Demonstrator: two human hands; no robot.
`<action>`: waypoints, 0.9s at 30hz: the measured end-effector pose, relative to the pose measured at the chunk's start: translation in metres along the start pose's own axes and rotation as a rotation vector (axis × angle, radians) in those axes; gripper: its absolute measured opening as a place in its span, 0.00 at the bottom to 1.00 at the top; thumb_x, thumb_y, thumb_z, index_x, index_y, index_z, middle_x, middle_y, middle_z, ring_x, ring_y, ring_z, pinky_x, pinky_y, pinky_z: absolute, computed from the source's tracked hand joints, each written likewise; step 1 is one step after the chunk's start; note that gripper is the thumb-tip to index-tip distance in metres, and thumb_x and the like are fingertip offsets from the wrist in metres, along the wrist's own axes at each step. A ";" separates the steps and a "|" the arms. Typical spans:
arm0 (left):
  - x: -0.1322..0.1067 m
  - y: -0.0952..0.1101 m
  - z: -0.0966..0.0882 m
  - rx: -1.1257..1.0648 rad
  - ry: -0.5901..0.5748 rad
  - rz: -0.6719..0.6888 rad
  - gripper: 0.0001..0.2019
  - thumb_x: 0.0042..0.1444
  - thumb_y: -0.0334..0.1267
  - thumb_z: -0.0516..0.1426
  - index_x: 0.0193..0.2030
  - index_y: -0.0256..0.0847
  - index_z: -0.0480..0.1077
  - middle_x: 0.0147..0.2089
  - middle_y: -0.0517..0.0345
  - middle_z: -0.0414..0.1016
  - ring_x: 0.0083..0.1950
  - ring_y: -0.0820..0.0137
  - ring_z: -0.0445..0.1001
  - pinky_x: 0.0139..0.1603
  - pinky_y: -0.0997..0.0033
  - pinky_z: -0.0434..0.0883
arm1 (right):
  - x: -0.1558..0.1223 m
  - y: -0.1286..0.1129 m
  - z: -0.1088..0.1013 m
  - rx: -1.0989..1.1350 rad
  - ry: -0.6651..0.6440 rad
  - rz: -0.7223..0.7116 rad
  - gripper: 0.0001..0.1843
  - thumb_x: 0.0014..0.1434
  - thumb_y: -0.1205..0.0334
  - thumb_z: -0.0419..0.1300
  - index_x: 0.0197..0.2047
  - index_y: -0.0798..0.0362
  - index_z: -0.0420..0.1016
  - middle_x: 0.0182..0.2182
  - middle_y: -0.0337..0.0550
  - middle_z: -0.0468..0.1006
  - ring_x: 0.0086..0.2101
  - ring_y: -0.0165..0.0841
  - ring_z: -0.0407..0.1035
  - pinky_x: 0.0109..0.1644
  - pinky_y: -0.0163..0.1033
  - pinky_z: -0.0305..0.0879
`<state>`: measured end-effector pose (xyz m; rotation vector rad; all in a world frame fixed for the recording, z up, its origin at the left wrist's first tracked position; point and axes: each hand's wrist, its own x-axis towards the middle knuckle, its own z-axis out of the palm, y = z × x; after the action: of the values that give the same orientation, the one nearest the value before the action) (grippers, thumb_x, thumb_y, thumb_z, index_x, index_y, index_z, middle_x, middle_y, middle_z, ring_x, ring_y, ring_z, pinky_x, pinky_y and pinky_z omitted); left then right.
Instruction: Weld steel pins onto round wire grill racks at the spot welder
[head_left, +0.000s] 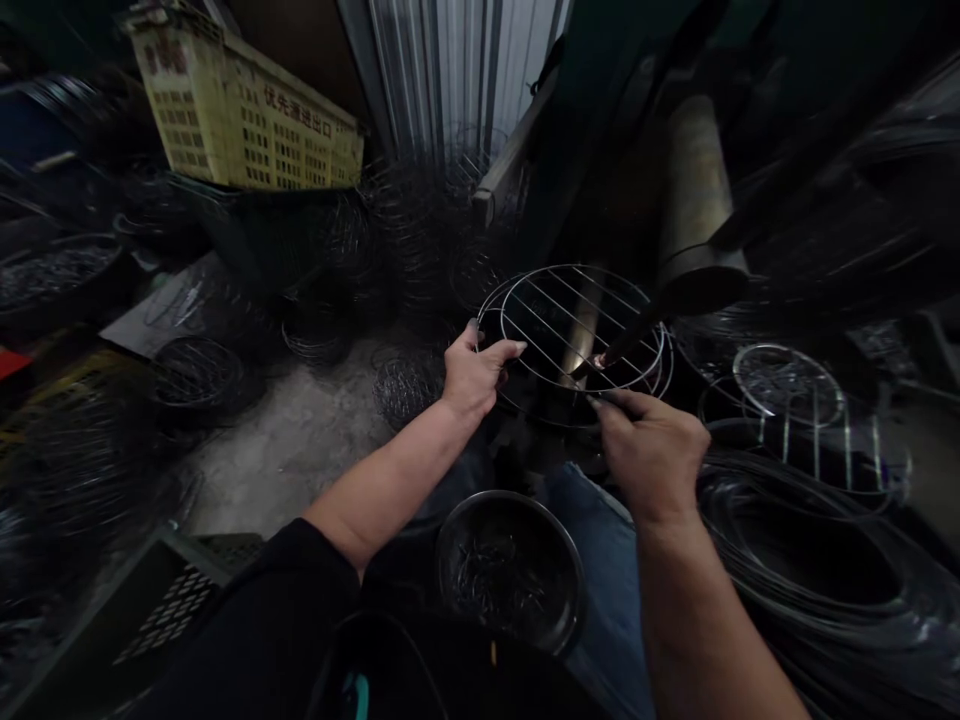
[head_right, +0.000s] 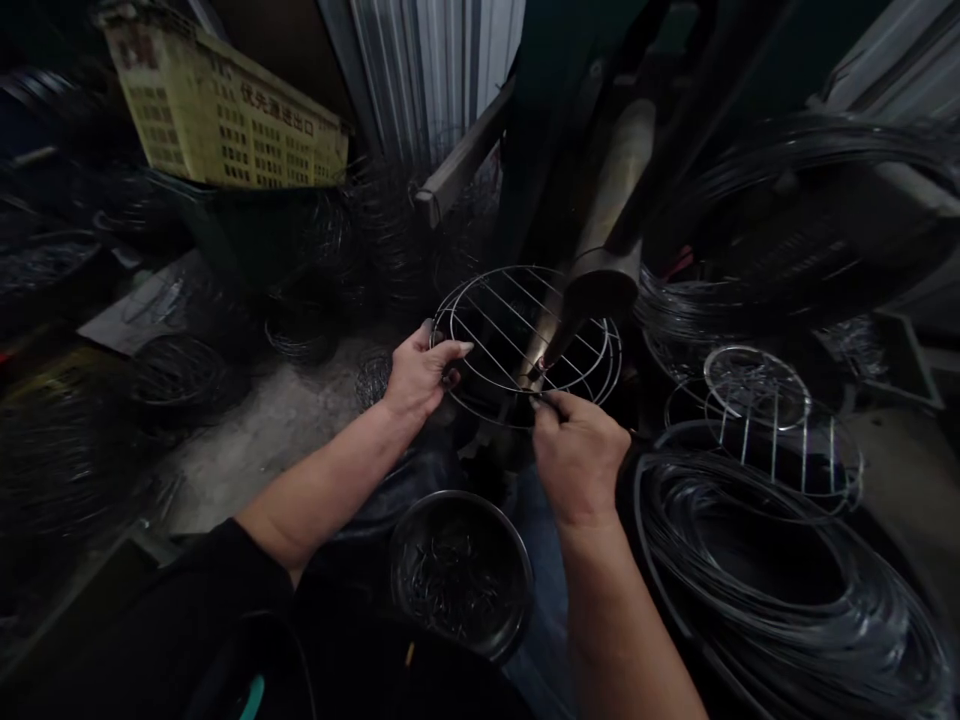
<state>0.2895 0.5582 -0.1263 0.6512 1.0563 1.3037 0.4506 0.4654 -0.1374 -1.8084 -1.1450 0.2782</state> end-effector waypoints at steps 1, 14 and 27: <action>0.000 0.001 0.000 -0.002 0.004 0.003 0.25 0.32 0.32 0.70 0.38 0.41 0.65 0.31 0.68 0.63 0.26 0.80 0.64 0.22 0.78 0.56 | 0.001 -0.001 0.004 0.081 0.002 0.062 0.16 0.50 0.51 0.65 0.36 0.54 0.86 0.27 0.46 0.83 0.29 0.40 0.78 0.38 0.45 0.75; 0.007 -0.001 0.004 -0.033 0.005 -0.007 0.23 0.32 0.32 0.70 0.35 0.41 0.64 0.33 0.68 0.65 0.26 0.80 0.65 0.21 0.77 0.58 | -0.012 -0.003 0.014 0.511 0.030 0.278 0.15 0.45 0.57 0.72 0.36 0.56 0.85 0.27 0.42 0.82 0.23 0.31 0.74 0.26 0.33 0.72; 0.011 0.004 0.006 -0.034 0.000 -0.026 0.25 0.32 0.31 0.70 0.40 0.40 0.70 0.39 0.64 0.68 0.27 0.81 0.67 0.21 0.77 0.59 | -0.016 -0.005 0.035 0.723 0.194 0.325 0.15 0.44 0.56 0.74 0.32 0.56 0.81 0.22 0.38 0.78 0.21 0.32 0.74 0.23 0.34 0.72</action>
<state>0.2925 0.5707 -0.1233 0.6102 1.0369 1.2966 0.4181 0.4734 -0.1562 -1.3189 -0.5042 0.6049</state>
